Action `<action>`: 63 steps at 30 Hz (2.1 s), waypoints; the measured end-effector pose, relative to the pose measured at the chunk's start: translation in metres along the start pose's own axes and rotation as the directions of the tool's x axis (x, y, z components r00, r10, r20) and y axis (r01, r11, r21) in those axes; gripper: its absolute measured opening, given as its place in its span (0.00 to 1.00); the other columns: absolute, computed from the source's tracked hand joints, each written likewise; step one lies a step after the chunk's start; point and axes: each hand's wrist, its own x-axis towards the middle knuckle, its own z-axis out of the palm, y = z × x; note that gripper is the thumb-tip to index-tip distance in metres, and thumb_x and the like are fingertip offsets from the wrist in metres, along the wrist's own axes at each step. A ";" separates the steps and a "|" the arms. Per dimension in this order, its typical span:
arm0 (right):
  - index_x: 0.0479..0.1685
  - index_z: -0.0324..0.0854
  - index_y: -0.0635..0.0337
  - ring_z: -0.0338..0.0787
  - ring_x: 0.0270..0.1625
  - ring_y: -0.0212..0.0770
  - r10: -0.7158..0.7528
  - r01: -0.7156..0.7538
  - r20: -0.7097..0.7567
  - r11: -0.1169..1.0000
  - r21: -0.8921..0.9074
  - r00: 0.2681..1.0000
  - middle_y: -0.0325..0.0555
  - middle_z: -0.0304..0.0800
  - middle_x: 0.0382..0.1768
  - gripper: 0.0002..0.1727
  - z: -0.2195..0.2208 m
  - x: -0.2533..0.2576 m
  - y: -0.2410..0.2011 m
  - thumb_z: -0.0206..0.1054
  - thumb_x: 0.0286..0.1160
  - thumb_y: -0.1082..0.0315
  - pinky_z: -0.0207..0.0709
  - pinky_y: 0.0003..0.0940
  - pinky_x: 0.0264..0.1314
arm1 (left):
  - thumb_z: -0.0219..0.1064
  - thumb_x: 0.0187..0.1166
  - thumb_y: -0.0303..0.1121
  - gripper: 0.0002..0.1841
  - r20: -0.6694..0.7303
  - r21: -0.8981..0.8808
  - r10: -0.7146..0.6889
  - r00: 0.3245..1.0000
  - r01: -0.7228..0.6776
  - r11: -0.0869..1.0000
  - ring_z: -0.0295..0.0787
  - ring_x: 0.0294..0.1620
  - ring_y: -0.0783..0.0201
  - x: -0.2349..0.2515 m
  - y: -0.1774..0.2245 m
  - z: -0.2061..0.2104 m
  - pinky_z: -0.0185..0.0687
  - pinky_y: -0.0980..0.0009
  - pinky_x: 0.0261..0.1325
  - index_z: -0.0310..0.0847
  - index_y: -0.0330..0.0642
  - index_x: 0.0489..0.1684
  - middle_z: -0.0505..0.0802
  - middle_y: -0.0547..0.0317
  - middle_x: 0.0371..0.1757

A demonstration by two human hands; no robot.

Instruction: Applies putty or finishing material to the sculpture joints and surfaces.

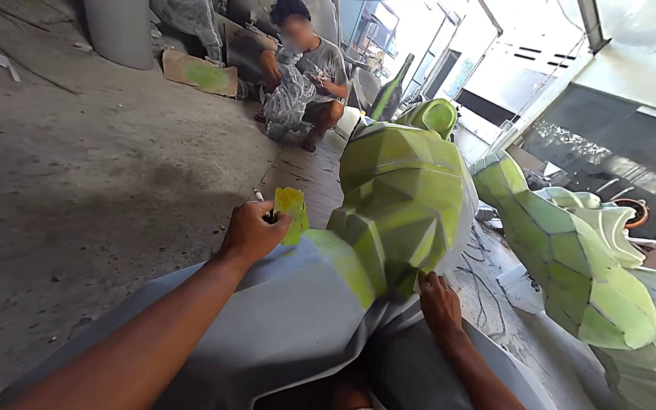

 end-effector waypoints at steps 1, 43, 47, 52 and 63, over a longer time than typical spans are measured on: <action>0.62 0.90 0.55 0.93 0.53 0.53 -0.029 0.029 0.009 0.999 -0.017 1.000 0.53 0.91 0.52 0.21 0.001 -0.008 0.000 0.70 0.68 0.76 0.89 0.48 0.49 | 0.68 0.76 0.39 0.13 -0.001 0.002 0.002 1.000 -0.002 1.000 0.78 0.18 0.63 0.000 0.000 0.001 0.73 0.55 0.23 0.82 0.48 0.19 0.81 0.62 0.16; 0.65 0.89 0.52 0.90 0.57 0.53 0.198 -0.175 -0.077 0.957 0.233 0.977 0.54 0.86 0.58 0.20 -0.009 0.024 0.012 0.67 0.74 0.72 0.89 0.49 0.50 | 0.68 0.76 0.39 0.13 0.018 0.002 0.000 1.000 0.000 1.000 0.79 0.19 0.63 -0.001 0.003 0.001 0.73 0.53 0.25 0.83 0.50 0.19 0.83 0.63 0.17; 0.62 0.91 0.50 0.92 0.54 0.50 0.088 -0.088 -0.014 0.996 0.028 0.996 0.50 0.91 0.50 0.20 0.003 0.012 0.008 0.66 0.73 0.74 0.88 0.46 0.48 | 0.68 0.76 0.39 0.11 0.017 -0.004 0.002 1.000 -0.002 1.000 0.80 0.20 0.64 -0.001 0.002 0.000 0.74 0.54 0.25 0.85 0.50 0.22 0.84 0.63 0.18; 0.58 0.92 0.48 0.92 0.54 0.48 -0.060 0.058 0.030 0.996 0.070 0.998 0.47 0.91 0.51 0.18 -0.005 -0.005 0.021 0.69 0.68 0.66 0.88 0.45 0.51 | 0.68 0.76 0.40 0.14 0.017 0.007 0.011 1.000 -0.011 1.000 0.78 0.18 0.64 -0.001 0.001 0.002 0.72 0.54 0.23 0.82 0.51 0.18 0.81 0.64 0.16; 0.65 0.90 0.50 0.91 0.58 0.52 -0.163 0.179 -0.140 0.977 0.116 0.977 0.49 0.90 0.57 0.20 -0.037 0.080 0.082 0.73 0.72 0.70 0.88 0.52 0.52 | 0.68 0.76 0.39 0.13 0.015 0.007 0.010 1.000 -0.010 1.000 0.78 0.18 0.64 0.000 0.002 0.001 0.73 0.55 0.23 0.83 0.50 0.19 0.81 0.64 0.16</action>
